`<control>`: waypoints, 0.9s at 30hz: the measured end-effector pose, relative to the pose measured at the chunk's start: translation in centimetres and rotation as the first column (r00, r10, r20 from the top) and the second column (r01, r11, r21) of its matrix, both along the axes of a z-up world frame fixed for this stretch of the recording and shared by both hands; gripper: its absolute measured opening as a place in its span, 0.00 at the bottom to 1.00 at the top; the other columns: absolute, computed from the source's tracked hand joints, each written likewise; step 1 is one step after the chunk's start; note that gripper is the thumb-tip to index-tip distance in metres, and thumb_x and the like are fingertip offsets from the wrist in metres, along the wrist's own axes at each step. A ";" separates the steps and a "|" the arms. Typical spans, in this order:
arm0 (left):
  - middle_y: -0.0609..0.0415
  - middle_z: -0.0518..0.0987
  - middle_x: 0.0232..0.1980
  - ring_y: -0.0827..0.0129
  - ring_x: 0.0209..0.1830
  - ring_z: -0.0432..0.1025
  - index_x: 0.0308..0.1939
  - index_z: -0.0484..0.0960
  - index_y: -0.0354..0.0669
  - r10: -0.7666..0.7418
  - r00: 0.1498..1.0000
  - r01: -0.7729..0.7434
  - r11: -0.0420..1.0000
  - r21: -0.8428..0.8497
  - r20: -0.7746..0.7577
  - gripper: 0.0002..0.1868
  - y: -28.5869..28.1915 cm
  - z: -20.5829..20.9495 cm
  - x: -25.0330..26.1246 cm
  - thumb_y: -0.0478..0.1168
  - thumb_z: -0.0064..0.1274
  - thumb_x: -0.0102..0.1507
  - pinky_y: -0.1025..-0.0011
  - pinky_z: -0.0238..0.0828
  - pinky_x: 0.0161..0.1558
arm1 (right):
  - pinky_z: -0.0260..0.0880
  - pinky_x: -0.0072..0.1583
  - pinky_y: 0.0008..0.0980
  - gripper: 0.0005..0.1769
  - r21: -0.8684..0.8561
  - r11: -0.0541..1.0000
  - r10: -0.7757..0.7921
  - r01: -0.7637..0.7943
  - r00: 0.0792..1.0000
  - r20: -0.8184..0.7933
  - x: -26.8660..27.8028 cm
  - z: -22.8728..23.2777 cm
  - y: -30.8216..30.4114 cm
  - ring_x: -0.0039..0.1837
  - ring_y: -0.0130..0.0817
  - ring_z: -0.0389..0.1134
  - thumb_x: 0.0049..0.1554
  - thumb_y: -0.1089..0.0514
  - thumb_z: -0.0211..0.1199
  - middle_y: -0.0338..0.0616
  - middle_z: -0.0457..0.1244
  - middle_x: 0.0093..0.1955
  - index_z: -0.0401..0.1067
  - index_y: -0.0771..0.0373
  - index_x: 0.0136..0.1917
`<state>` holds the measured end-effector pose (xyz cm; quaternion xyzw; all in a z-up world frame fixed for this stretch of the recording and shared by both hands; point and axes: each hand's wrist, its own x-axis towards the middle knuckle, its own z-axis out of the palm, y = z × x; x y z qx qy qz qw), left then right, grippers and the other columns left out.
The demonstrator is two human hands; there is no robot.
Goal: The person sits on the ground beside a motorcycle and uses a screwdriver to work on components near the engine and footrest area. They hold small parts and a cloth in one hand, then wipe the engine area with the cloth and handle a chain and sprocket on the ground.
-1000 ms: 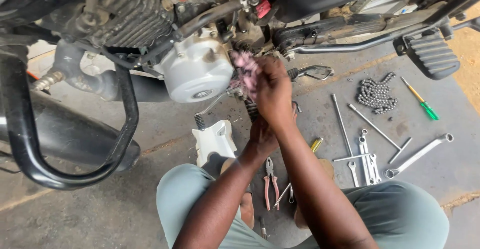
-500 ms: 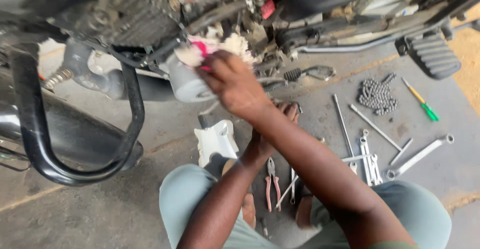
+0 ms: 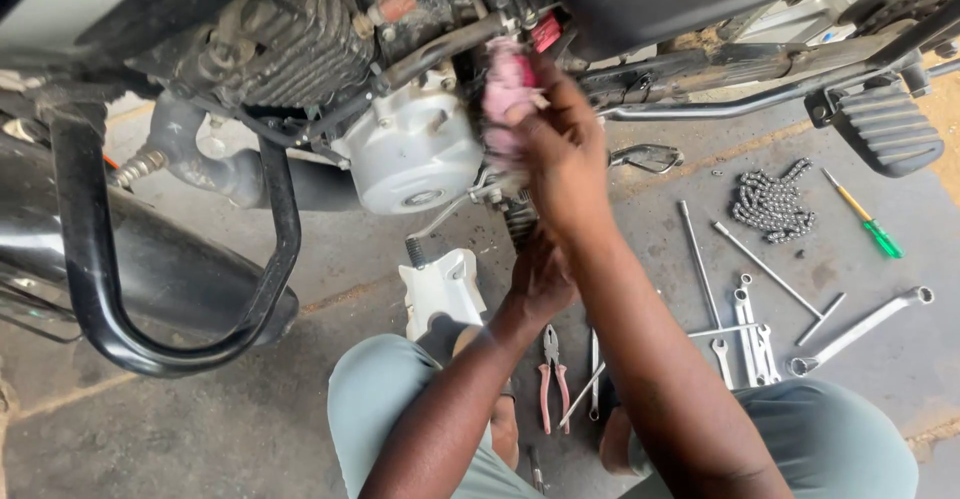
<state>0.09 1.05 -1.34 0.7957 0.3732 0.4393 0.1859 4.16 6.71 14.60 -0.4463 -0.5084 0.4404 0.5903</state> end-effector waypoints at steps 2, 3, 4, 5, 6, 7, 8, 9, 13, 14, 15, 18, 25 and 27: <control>0.46 0.79 0.55 0.52 0.57 0.75 0.61 0.72 0.41 0.010 1.000 -0.009 0.999 0.043 -0.016 0.21 0.2 0.1 0.2 0.44 0.57 0.67 0.55 0.71 0.61 | 0.70 0.51 0.33 0.27 -0.055 0.991 0.106 -0.125 0.960 -0.259 -0.9 0.3 0.3 0.52 0.38 0.67 0.62 0.69 0.58 0.49 0.67 0.59 0.65 0.57 0.74; 0.48 0.80 0.54 0.52 0.55 0.76 0.61 0.74 0.40 0.091 0.995 -0.082 0.982 0.170 -0.043 0.21 0.0 0.0 0.3 0.43 0.59 0.67 0.53 0.71 0.60 | 0.73 0.55 0.33 0.28 0.114 0.991 0.074 -0.067 0.995 -0.059 -1.4 0.1 0.5 0.58 0.39 0.68 0.59 0.69 0.61 0.49 0.66 0.62 0.66 0.58 0.72; 0.50 0.81 0.53 0.51 0.52 0.77 0.61 0.75 0.40 0.173 0.983 -0.148 0.943 0.297 -0.061 0.21 -0.2 -0.2 0.4 0.42 0.60 0.67 0.51 0.70 0.59 | 0.76 0.58 0.33 0.29 0.287 0.957 0.005 -0.044 0.991 0.135 -1.9 -0.2 0.7 0.63 0.40 0.70 0.56 0.69 0.64 0.48 0.65 0.66 0.66 0.59 0.70; 0.50 0.81 0.53 0.51 0.52 0.77 0.61 0.75 0.40 0.169 0.983 -0.143 0.947 0.286 -0.069 0.21 -0.6 -0.9 0.4 0.42 0.60 0.67 0.51 0.70 0.59 | 0.76 0.58 0.33 0.29 0.276 0.960 0.004 -0.040 0.992 0.129 -2.2 -0.5 1.2 0.63 0.40 0.70 0.56 0.69 0.64 0.48 0.65 0.66 0.66 0.59 0.70; 0.50 0.81 0.52 0.51 0.51 0.77 0.60 0.76 0.39 0.202 0.975 -0.162 0.933 0.322 -0.093 0.21 -1.0 -1.6 0.5 0.41 0.61 0.66 0.50 0.70 0.58 | 0.75 0.57 0.36 0.23 0.407 0.911 -0.237 0.073 0.899 0.369 -2.5 -0.9 1.7 0.60 0.42 0.70 0.57 0.66 0.66 0.47 0.66 0.63 0.69 0.59 0.65; 0.49 0.81 0.51 0.51 0.50 0.77 0.60 0.77 0.38 0.235 0.966 -0.180 0.910 0.373 -0.108 0.20 -0.6 -2.1 0.6 0.41 0.62 0.66 0.49 0.70 0.58 | 0.75 0.56 0.40 0.18 0.563 0.816 -0.480 0.129 0.694 0.537 -2.7 -1.0 2.6 0.57 0.44 0.70 0.57 0.63 0.69 0.45 0.67 0.61 0.72 0.59 0.61; 0.49 0.81 0.51 0.51 0.50 0.77 0.60 0.77 0.38 0.233 0.966 -0.177 0.909 0.376 -0.109 0.20 -0.6 -2.4 0.8 0.41 0.62 0.66 0.49 0.70 0.58 | 0.75 0.56 0.40 0.18 0.566 0.814 -0.484 0.132 0.694 0.534 -3.2 -1.3 3.3 0.57 0.44 0.70 0.57 0.63 0.69 0.45 0.67 0.61 0.72 0.59 0.61; 0.48 0.82 0.52 0.51 0.51 0.77 0.60 0.77 0.37 0.238 0.965 -0.176 0.895 0.409 -0.107 0.20 -0.5 -2.6 0.9 0.40 0.62 0.66 0.49 0.71 0.58 | 0.75 0.55 0.41 0.14 0.512 0.827 -0.523 0.230 0.651 0.551 -3.7 -1.6 3.9 0.56 0.44 0.71 0.59 0.61 0.70 0.42 0.68 0.58 0.74 0.58 0.57; 0.45 0.82 0.54 0.51 0.53 0.78 0.61 0.77 0.34 0.209 0.974 -0.149 0.885 0.441 -0.091 0.18 -0.8 0.5 0.2 0.35 0.61 0.69 0.50 0.73 0.62 | 0.76 0.54 0.42 0.08 0.259 0.914 -0.406 0.313 0.710 0.575 -4.9 -1.7 4.1 0.52 0.45 0.75 0.64 0.57 0.65 0.43 0.70 0.59 0.76 0.57 0.57; 0.45 0.82 0.54 0.51 0.53 0.78 0.61 0.77 0.34 0.211 0.973 -0.150 0.887 0.436 -0.094 0.18 -1.0 -0.7 0.4 0.35 0.61 0.69 0.50 0.73 0.62 | 0.76 0.54 0.42 0.08 0.252 0.916 -0.401 0.312 0.712 0.576 -4.8 -2.1 3.8 0.52 0.45 0.75 0.64 0.57 0.65 0.43 0.70 0.59 0.76 0.57 0.57; 0.45 0.81 0.53 0.50 0.52 0.77 0.60 0.77 0.34 0.217 0.971 -0.158 0.900 0.405 -0.103 0.18 -0.6 -1.8 0.7 0.36 0.61 0.68 0.49 0.71 0.61 | 0.75 0.55 0.44 0.11 0.320 0.923 -0.364 0.212 0.748 0.555 -4.6 -2.3 3.8 0.52 0.47 0.74 0.65 0.59 0.62 0.49 0.69 0.60 0.74 0.60 0.61; 0.45 0.80 0.52 0.49 0.51 0.76 0.58 0.77 0.36 0.250 0.961 -0.198 0.922 0.334 -0.120 0.19 -0.9 -4.3 1.2 0.39 0.62 0.66 0.48 0.69 0.61 | 0.72 0.56 0.46 0.16 0.331 0.943 -0.212 0.018 0.800 0.561 -3.4 -2.1 4.8 0.54 0.50 0.73 0.65 0.62 0.58 0.57 0.68 0.59 0.71 0.64 0.66; 0.41 0.78 0.59 0.46 0.61 0.71 0.60 0.76 0.35 0.202 0.969 -0.170 0.964 0.204 -0.145 0.23 -1.1 -4.2 1.3 0.42 0.60 0.64 0.50 0.64 0.67 | 0.72 0.52 0.42 0.15 0.038 0.996 0.041 -0.080 0.790 0.612 -1.8 1.0 5.0 0.46 0.46 0.75 0.61 0.61 0.63 0.58 0.71 0.47 0.76 0.60 0.62; 0.40 0.77 0.61 0.46 0.63 0.70 0.61 0.76 0.34 0.174 0.971 -0.142 0.972 0.188 -0.162 0.25 -0.8 -3.7 1.0 0.42 0.60 0.63 0.51 0.63 0.69 | 0.73 0.51 0.41 0.15 0.111 0.990 0.001 -0.083 0.804 0.594 -1.4 0.1 5.4 0.46 0.45 0.75 0.60 0.61 0.64 0.56 0.71 0.48 0.77 0.59 0.61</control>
